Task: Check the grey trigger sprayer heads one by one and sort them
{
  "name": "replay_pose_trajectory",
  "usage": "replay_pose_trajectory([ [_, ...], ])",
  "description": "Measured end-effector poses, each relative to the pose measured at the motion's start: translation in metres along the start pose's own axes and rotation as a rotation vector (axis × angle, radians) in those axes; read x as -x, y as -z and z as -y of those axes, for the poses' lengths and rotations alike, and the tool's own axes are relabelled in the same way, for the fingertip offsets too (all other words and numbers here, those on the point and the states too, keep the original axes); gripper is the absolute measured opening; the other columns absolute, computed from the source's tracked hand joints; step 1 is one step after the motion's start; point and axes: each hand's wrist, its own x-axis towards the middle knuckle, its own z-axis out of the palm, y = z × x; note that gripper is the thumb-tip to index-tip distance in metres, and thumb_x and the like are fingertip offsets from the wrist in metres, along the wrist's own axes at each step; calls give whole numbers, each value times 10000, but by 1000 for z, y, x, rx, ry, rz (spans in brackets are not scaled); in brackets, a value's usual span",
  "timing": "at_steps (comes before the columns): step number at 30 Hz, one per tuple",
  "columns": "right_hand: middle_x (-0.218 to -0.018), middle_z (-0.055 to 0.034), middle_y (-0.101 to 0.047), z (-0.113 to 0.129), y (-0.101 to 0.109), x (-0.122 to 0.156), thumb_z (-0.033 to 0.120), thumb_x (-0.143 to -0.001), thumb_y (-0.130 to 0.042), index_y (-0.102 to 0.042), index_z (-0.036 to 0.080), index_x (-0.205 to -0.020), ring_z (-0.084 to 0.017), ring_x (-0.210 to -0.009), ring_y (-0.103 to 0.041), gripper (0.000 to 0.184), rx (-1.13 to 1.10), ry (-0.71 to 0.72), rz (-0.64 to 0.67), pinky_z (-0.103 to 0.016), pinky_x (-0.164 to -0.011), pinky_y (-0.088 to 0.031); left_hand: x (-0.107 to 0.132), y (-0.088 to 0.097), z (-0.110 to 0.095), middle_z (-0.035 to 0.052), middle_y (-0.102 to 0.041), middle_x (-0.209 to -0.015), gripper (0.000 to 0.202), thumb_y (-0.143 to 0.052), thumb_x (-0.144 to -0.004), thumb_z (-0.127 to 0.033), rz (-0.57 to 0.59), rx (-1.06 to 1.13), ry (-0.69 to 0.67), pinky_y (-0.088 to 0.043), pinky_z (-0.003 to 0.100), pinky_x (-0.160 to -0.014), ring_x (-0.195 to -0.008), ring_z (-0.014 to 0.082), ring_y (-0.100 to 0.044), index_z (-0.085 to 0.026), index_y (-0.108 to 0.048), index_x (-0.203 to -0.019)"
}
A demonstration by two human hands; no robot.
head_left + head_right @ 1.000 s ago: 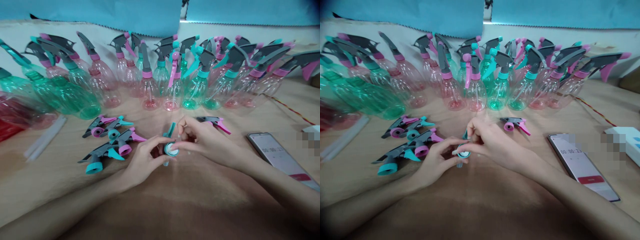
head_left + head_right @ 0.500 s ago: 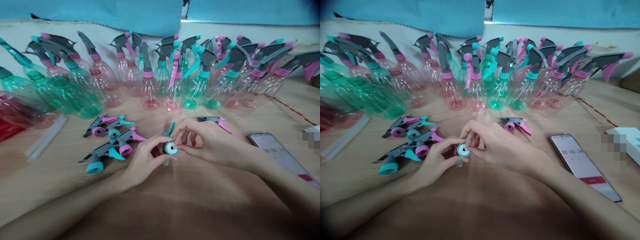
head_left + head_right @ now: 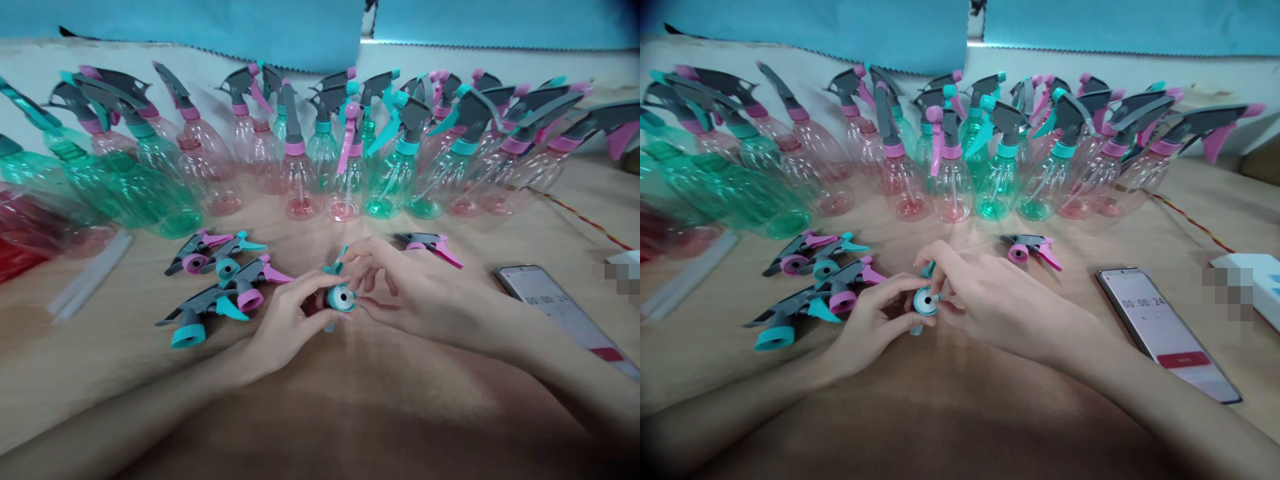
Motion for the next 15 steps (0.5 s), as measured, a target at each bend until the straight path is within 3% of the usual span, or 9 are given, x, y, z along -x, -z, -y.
replay_pose_trajectory([
  [12, -1025, 3, -670, 0, 0, 0, 183, -787, -591, -431, 222, -1199, -109, -787, -624, 443, -76, -24, 44, -199, -625, -454, -1, 0, -5, 22, -615, -925, 264, -689, -763, -167, 16, -14, 26, -432, 250, -649, -758, 139, -529, -194, -628, -1018],
  [15, -1010, -6, -668, 1, 0, -1, 163, -783, -577, -421, 207, -1202, -115, -782, -626, 449, -77, -7, 44, -207, -632, -457, -1, 0, -4, 6, -586, -813, 283, -711, -741, -180, -10, -29, 43, -403, 238, -590, -683, 126, -488, -193, -639, -1014],
])
